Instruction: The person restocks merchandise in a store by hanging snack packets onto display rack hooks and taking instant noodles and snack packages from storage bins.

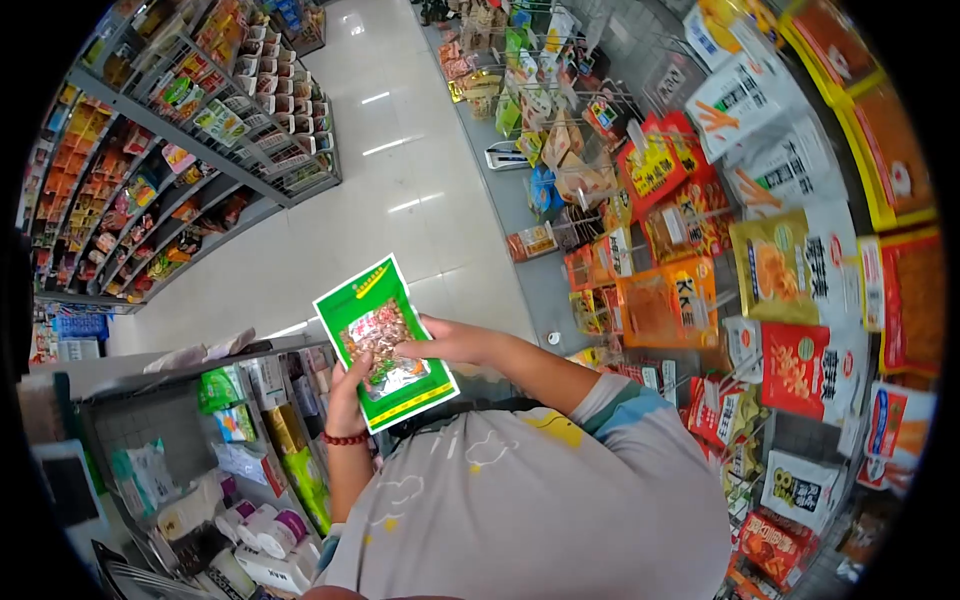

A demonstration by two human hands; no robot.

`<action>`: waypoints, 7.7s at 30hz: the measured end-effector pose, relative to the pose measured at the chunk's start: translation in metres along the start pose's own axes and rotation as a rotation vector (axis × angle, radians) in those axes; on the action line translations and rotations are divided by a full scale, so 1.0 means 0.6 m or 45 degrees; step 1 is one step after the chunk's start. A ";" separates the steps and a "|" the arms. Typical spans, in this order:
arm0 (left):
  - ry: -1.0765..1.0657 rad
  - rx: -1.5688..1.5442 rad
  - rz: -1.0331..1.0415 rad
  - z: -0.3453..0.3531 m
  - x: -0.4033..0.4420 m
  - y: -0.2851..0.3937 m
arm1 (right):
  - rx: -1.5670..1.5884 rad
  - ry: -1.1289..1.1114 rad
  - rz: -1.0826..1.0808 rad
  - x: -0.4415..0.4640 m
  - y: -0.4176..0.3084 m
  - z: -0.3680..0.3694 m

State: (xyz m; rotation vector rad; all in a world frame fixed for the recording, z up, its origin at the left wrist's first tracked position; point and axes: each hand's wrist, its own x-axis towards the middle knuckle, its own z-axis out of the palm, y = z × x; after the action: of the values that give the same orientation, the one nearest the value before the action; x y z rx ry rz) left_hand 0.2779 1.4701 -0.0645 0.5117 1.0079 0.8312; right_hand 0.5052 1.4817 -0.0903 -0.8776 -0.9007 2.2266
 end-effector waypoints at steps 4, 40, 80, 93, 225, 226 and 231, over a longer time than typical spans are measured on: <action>-0.176 0.109 0.041 -0.026 0.138 0.099 | 0.108 -0.025 -0.071 0.110 -0.103 -0.039; -0.254 0.709 0.040 0.148 1.027 0.717 | 0.103 0.427 -0.257 0.721 -0.748 -0.534; -0.759 0.097 -0.866 0.168 1.373 0.812 | 1.108 1.007 -0.534 0.893 -0.828 -0.532; -0.582 -0.047 -0.607 0.061 1.393 0.871 | 0.528 0.760 -0.144 0.976 -0.879 -0.545; -1.659 0.947 -0.645 0.596 2.320 1.336 | 0.177 1.571 -0.575 1.345 -1.537 -1.084; -1.656 0.954 -0.651 0.597 2.318 1.336 | 0.159 1.566 -0.554 1.348 -1.528 -1.091; -1.652 0.971 -0.666 0.606 2.306 1.329 | 0.048 1.645 -0.454 1.365 -1.490 -1.120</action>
State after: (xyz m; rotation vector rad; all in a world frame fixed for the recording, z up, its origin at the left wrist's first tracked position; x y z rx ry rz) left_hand 0.6934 3.0542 -0.0592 1.1520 0.1398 -0.4431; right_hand 0.7293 2.8499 -0.0817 -1.6328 -0.3084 0.9732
